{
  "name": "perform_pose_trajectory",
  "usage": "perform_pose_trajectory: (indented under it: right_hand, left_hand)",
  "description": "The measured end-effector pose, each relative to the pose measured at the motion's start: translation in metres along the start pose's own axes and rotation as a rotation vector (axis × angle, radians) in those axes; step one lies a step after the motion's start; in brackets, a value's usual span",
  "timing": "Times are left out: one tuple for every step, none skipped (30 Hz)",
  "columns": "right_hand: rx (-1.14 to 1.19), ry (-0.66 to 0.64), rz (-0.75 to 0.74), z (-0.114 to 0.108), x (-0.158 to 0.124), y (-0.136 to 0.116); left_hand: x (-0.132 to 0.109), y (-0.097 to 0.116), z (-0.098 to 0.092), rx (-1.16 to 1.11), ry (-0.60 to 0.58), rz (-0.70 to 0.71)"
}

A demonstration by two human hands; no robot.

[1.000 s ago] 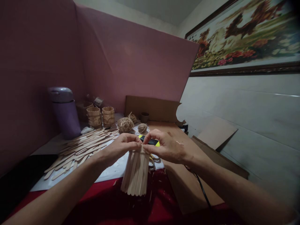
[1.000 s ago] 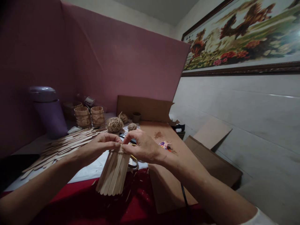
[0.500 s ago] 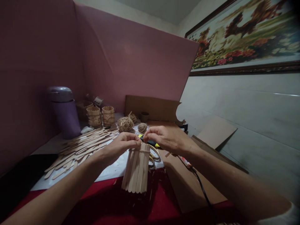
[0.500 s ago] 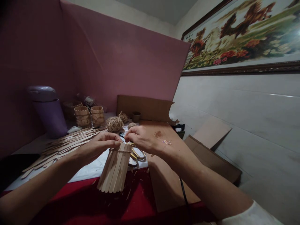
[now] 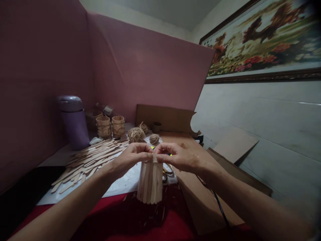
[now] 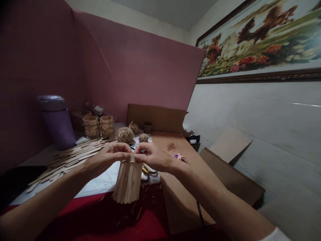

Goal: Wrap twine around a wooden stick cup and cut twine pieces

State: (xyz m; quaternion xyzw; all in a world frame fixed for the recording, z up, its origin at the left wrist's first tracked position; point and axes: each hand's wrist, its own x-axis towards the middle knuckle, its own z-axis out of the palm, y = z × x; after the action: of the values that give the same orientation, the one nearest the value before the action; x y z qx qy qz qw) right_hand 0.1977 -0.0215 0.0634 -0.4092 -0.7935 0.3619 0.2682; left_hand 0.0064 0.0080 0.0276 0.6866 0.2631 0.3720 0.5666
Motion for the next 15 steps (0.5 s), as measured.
perform_pose_trajectory:
  right_hand:
    - [-0.001, -0.002, 0.001, 0.0, 0.0, 0.0]
    - [0.001, -0.005, 0.0, 0.0, 0.0, 0.0]
    - [0.004, -0.007, -0.004, 0.0, 0.0, 0.0]
    - [0.006, -0.009, -0.009, 0.0, 0.0, 0.0]
    - [0.008, -0.011, -0.011, 0.0, 0.0, -0.001]
    - [0.005, -0.013, -0.01, -0.001, 0.0, -0.002]
    - [-0.002, -0.015, -0.008, -0.001, 0.0, -0.004]
    - [-0.013, -0.019, 0.0, -0.001, -0.001, -0.006]
    - [-0.023, -0.023, 0.008, -0.001, -0.001, -0.007]
    - [-0.032, -0.027, 0.013, -0.002, -0.001, -0.009]
    - [-0.041, -0.031, 0.011, -0.002, -0.002, -0.01]
    - [-0.049, -0.034, 0.005, -0.002, -0.002, -0.01]
    - [-0.055, -0.035, -0.005, -0.002, -0.002, -0.01]
    - [-0.056, -0.032, -0.019, -0.002, -0.001, -0.01]
    - [-0.056, -0.028, -0.033, -0.002, -0.001, -0.009]
  left_hand:
    - [0.0, 0.001, 0.0, 0.002, 0.008, -0.001]
    - [0.001, 0.001, 0.001, 0.006, 0.013, -0.003]
    - [0.001, 0.001, 0.001, 0.011, 0.016, -0.006]
    - [0.001, 0.002, 0.002, 0.018, 0.018, -0.009]
    - [0.002, 0.002, 0.002, 0.025, 0.021, -0.011]
    - [0.002, 0.002, 0.002, 0.031, 0.026, -0.012]
    - [0.002, 0.002, 0.002, 0.035, 0.031, -0.012]
    - [0.002, 0.003, 0.002, 0.036, 0.034, -0.012]
    - [0.002, 0.003, 0.002, 0.035, 0.034, -0.011]
    - [0.001, 0.003, 0.002, 0.032, 0.031, -0.01]
    - [0.001, 0.003, 0.002, 0.027, 0.025, -0.01]
    - [0.001, 0.003, 0.002, 0.021, 0.019, -0.011]
    - [0.0, 0.002, 0.001, 0.015, 0.016, -0.012]
    - [0.0, 0.002, 0.001, 0.008, 0.015, -0.014]
    - [0.0, 0.002, 0.001, 0.001, 0.016, -0.016]
